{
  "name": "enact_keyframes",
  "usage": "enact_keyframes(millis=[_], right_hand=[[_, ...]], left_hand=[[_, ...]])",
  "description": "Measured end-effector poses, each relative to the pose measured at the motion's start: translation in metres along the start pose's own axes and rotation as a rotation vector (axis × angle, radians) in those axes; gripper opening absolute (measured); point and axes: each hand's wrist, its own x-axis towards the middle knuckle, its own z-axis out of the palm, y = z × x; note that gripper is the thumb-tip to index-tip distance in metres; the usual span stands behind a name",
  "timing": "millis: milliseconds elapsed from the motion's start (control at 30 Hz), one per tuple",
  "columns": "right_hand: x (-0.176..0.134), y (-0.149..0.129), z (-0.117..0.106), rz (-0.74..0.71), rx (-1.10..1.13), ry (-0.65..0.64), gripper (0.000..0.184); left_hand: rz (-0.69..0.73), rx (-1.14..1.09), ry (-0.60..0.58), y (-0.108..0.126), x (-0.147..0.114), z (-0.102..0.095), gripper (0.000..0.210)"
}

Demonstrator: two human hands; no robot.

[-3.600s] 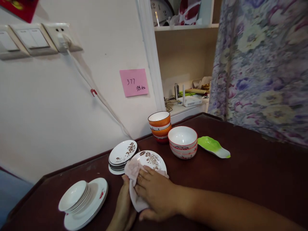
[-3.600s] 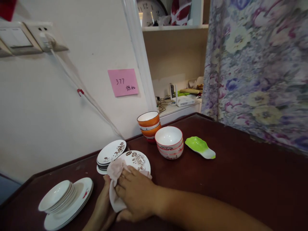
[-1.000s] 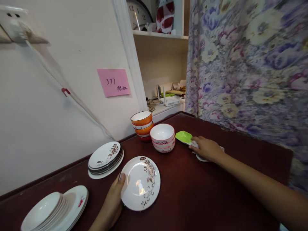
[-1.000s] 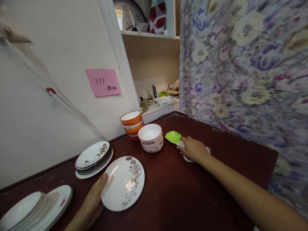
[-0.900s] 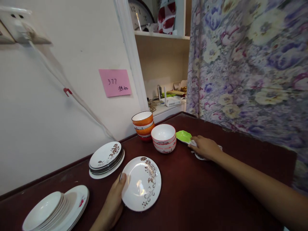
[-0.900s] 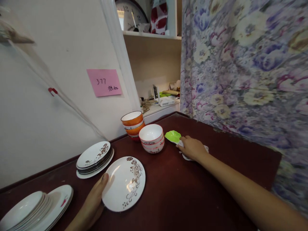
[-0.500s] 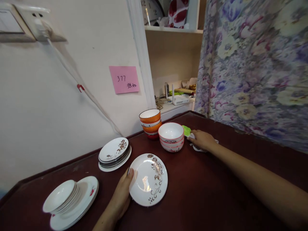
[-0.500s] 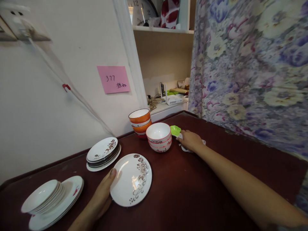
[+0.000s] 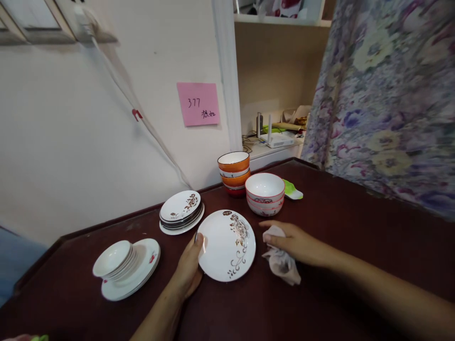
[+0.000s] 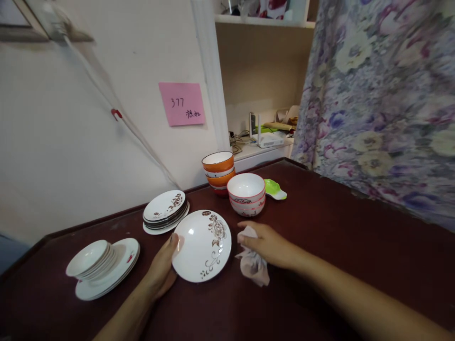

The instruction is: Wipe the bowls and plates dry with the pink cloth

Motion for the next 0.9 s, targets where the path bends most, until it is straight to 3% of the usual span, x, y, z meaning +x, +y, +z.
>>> enact_keyframes(millis=[133,267,367,567,667,900], right_hand=[[0.013,-0.002,0.037,-0.001,0.240,-0.077,0.044],[0.023,-0.001,0.057,0.078,0.387,0.038,0.035],[0.022,0.001,0.057,0.113,0.407,0.111,0.029],[-0.010,0.011,0.024,0.164,0.444,0.129,0.031],[-0.034,0.024,-0.001,0.185,0.477,0.146,0.031],[-0.070,0.039,-0.051,0.312,0.410,0.323,0.025]], left_hand=[[-0.005,-0.035,-0.020,0.001,-0.002,-0.003,0.064],[-0.031,-0.032,-0.061,-0.001,0.001,-0.007,0.068],[-0.049,0.021,-0.106,-0.002,0.003,-0.009,0.067],[0.030,0.144,-0.266,0.001,0.012,-0.010,0.063],[0.040,0.206,-0.246,0.001,0.016,-0.010,0.056],[0.044,0.271,-0.201,-0.002,0.020,-0.010,0.051]])
